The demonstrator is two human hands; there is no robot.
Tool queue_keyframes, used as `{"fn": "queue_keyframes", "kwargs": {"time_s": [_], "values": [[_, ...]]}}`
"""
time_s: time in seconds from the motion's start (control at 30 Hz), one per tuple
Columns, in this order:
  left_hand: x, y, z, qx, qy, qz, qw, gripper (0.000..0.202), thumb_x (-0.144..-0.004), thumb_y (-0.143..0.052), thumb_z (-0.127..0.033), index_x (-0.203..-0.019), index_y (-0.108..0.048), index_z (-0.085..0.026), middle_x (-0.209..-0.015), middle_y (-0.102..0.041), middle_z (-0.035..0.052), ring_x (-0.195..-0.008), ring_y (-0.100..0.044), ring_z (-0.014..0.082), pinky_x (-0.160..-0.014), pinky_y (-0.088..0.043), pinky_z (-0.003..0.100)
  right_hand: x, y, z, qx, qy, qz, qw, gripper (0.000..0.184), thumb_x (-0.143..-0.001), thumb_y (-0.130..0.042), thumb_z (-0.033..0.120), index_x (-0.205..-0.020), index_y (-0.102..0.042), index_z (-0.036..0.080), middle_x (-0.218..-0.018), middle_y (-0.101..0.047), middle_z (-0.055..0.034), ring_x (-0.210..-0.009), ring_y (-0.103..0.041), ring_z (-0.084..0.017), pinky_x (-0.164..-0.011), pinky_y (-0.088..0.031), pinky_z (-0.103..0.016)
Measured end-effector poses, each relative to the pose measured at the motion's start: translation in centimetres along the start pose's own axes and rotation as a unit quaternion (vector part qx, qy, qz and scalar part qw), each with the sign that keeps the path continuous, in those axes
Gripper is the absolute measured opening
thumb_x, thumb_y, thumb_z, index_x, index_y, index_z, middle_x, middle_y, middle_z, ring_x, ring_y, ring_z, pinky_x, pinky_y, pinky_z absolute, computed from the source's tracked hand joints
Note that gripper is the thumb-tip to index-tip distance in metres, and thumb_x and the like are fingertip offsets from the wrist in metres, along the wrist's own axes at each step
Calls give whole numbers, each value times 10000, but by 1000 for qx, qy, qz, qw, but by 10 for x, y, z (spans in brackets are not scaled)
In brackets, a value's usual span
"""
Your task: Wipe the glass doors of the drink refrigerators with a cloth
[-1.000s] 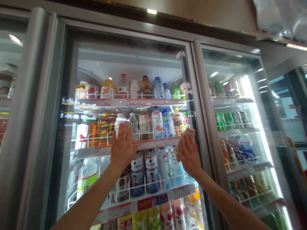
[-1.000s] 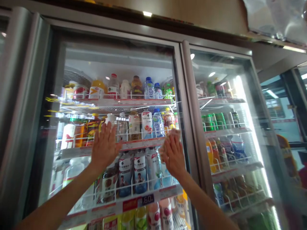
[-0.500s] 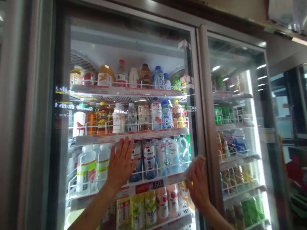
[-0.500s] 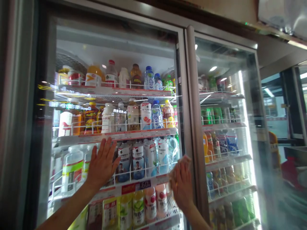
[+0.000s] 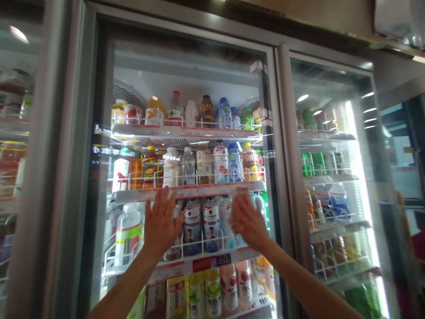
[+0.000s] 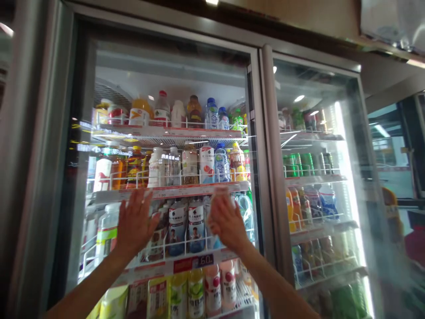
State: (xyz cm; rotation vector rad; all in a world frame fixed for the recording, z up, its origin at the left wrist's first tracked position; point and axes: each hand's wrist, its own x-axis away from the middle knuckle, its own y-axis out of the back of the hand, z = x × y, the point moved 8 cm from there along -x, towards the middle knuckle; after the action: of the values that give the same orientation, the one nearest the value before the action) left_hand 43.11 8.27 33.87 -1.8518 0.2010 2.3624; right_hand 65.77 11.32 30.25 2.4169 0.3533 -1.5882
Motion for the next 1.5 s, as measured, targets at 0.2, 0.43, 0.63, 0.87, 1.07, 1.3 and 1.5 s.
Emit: {"fn": "queue_keyframes", "kwargs": {"time_s": [0.2, 0.43, 0.63, 0.87, 1.07, 1.3, 1.5], "values": [[-17, 7, 37, -35, 54, -19, 998, 643, -904, -367, -367, -1454, -80, -201, -1516, -180, 129, -1405, -131, 263, -1107, -164, 507, -26, 1, -14, -10, 18, -23, 1000, 588, -892, -383, 304, -1446, -210, 210, -1479, -311, -64, -1406, -142, -231, -1117, -180, -478], [-14, 6, 34, -32, 53, -20, 998, 655, -900, -368, -357, -1455, -48, -218, -1525, -150, 106, -1401, -152, 266, -1111, -161, 508, -47, 6, -48, 28, -151, -99, 983, 598, -901, -332, 248, -1462, -131, 211, -1499, -257, -82, -1407, -136, -237, -1100, -190, -506], [-14, 6, 34, -39, 41, -26, 998, 658, -898, -373, -333, -1456, -46, -211, -1527, -132, 111, -1405, -132, 268, -1108, -166, 516, -53, -5, -17, 10, 94, -46, 994, 592, -900, -349, 273, -1456, -148, 263, -1485, -303, -26, -1395, -192, -197, -1124, -173, -442], [-14, 5, 36, -34, 51, -20, 998, 676, -892, -400, -332, -1455, -42, -219, -1526, -138, 110, -1403, -140, 268, -1113, -154, 509, -80, 1, -41, 3, 12, -40, 999, 549, -902, -369, 335, -1427, -276, 204, -1469, -333, -71, -1406, -142, -219, -1119, -175, -457], [-13, 5, 36, -32, 50, -22, 998, 684, -889, -408, -340, -1455, -45, -211, -1518, -163, 121, -1402, -140, 270, -1113, -152, 506, -88, 1, -59, 21, -79, -66, 995, 489, -902, -346, 274, -1384, -363, 194, -1437, -388, -81, -1398, -177, -213, -1116, -156, -489], [-13, 6, 36, -50, 44, -24, 997, 660, -896, -386, -333, -1456, -62, -206, -1517, -178, 125, -1403, -142, 265, -1108, -170, 512, -81, -11, 10, -26, 177, 15, 984, 487, -887, -392, 382, -1363, -389, 275, -1446, -379, 19, -1407, -130, -170, -1149, -105, -426], [-13, 5, 36, -38, 42, -19, 998, 670, -892, -389, -331, -1456, -48, -208, -1524, -151, 122, -1405, -131, 273, -1108, -165, 524, -104, 1, -92, 15, -209, -67, 976, 514, -913, -284, 316, -1400, -331, 158, -1468, -320, -118, -1401, -149, -254, -1087, -173, -546]]}}
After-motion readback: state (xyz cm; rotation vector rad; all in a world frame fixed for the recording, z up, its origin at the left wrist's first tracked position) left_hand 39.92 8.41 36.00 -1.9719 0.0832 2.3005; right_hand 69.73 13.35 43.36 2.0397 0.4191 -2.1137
